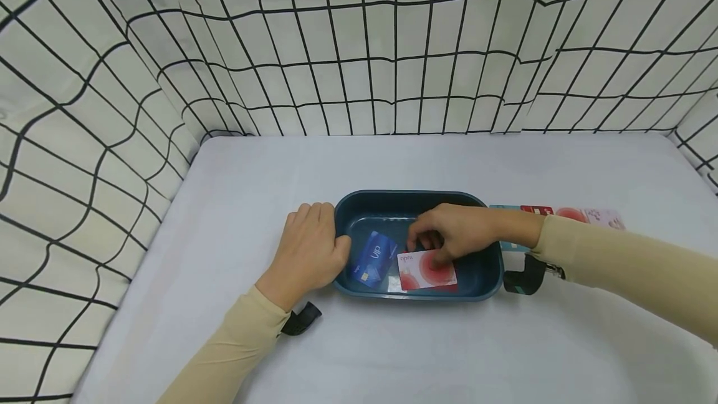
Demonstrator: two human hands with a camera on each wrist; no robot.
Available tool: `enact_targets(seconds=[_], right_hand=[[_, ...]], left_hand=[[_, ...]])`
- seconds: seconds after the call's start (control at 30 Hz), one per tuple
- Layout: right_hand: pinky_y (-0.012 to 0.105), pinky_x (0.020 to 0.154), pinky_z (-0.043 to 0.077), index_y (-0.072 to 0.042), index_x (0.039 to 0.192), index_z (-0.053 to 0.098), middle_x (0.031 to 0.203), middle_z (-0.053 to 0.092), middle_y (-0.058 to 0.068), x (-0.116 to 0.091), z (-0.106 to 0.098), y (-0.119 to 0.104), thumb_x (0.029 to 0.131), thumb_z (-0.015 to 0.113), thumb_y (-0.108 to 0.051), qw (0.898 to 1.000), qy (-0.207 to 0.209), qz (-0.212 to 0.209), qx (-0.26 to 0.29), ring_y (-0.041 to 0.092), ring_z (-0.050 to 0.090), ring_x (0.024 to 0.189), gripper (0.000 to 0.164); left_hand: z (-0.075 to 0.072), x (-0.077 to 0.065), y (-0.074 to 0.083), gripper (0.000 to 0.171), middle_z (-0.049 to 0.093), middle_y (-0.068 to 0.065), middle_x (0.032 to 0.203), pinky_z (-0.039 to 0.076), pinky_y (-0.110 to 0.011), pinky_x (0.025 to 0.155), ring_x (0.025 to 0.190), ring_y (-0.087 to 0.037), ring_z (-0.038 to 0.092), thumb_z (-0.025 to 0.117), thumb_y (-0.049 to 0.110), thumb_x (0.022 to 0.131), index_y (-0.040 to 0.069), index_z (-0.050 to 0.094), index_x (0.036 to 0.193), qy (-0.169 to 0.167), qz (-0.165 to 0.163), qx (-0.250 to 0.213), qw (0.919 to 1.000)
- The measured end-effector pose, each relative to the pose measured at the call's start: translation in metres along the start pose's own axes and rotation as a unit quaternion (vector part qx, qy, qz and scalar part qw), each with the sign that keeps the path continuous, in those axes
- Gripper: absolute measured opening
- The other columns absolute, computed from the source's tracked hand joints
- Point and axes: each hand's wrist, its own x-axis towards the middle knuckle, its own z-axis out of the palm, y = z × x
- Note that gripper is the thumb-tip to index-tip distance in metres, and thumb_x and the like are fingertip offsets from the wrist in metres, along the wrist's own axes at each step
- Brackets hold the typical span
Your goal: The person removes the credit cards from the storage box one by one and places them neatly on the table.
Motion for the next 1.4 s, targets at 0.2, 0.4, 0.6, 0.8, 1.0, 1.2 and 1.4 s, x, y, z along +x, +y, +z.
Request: enact_targets(seconds=[0.2,0.4,0.6,0.8,1.0,1.2,1.4], right_hand=[[0.024,0.071,0.05,-0.023,0.123,0.066,0.096,0.064,-0.008,-0.0009,0.0003,-0.0025,0.091,0.071,-0.018,1.0,-0.021,0.012,0.005,0.009,0.058,0.082,0.033],[0.023,0.07,0.051,-0.024,0.119,0.068,0.091,0.064,-0.01,-0.0005,0.0003,-0.0044,0.093,0.07,-0.019,1.0,-0.019,0.014,0.007,0.006,0.058,0.078,0.027],[0.023,0.072,0.052,-0.024,0.116,0.069,0.092,0.065,-0.009,-0.0003,-0.0006,-0.0055,0.092,0.071,-0.017,1.0,-0.018,0.004,0.01,0.007,0.059,0.08,0.025],[0.024,0.077,0.054,-0.023,0.112,0.069,0.096,0.065,-0.008,-0.0011,-0.0006,-0.0058,0.091,0.07,-0.014,1.0,-0.013,0.001,0.019,0.008,0.059,0.086,0.023],[0.025,0.078,0.053,-0.022,0.109,0.068,0.096,0.063,-0.008,-0.0006,-0.0005,-0.0062,0.088,0.069,-0.01,1.0,-0.004,0.006,0.024,0.01,0.058,0.087,0.025],[0.026,0.076,0.051,-0.022,0.109,0.068,0.095,0.063,-0.006,-0.0011,-0.0016,-0.007,0.088,0.066,-0.007,1.0,-0.008,0.005,0.026,0.01,0.058,0.085,0.025],[0.026,0.075,0.052,-0.023,0.109,0.067,0.094,0.063,-0.007,-0.0021,-0.0032,-0.0076,0.088,0.064,-0.006,1.0,-0.012,0.001,0.025,0.01,0.059,0.083,0.026]], left_hand=[[-0.0007,-0.0003,0.0001,0.017,0.041,-0.006,0.072,0.029,-0.035,0.068,0.07,-0.024,0.036,0.055,0.02,0.084,0.006,0.047,0.082,0.004,0.004,0.0,1.0],[-0.002,-0.0011,0.0003,0.016,0.041,-0.005,0.072,0.028,-0.034,0.067,0.068,-0.023,0.035,0.055,0.02,0.084,0.007,0.046,0.081,0.004,0.002,0.0,1.0],[-0.0018,-0.0019,-0.0009,0.016,0.04,-0.005,0.072,0.028,-0.033,0.067,0.068,-0.024,0.035,0.054,0.02,0.084,0.007,0.045,0.081,0.006,0.002,-0.001,1.0],[-0.0026,-0.0023,-0.0009,0.016,0.04,-0.006,0.072,0.027,-0.033,0.067,0.068,-0.024,0.035,0.054,0.02,0.084,0.007,0.045,0.081,0.008,0.003,-0.001,1.0],[-0.003,-0.0021,-0.0002,0.016,0.039,-0.005,0.071,0.027,-0.033,0.067,0.068,-0.023,0.034,0.054,0.019,0.084,0.007,0.045,0.08,0.007,0.004,-0.003,1.0],[-0.0029,-0.0014,0.0003,0.016,0.04,-0.005,0.072,0.028,-0.033,0.068,0.069,-0.023,0.035,0.055,0.02,0.084,0.007,0.046,0.082,-0.002,-0.001,-0.004,1.0],[-0.0019,-0.0003,0.0003,0.017,0.041,-0.006,0.073,0.029,-0.034,0.069,0.07,-0.024,0.035,0.055,0.021,0.085,0.006,0.047,0.084,-0.01,-0.004,-0.003,0.9999]])
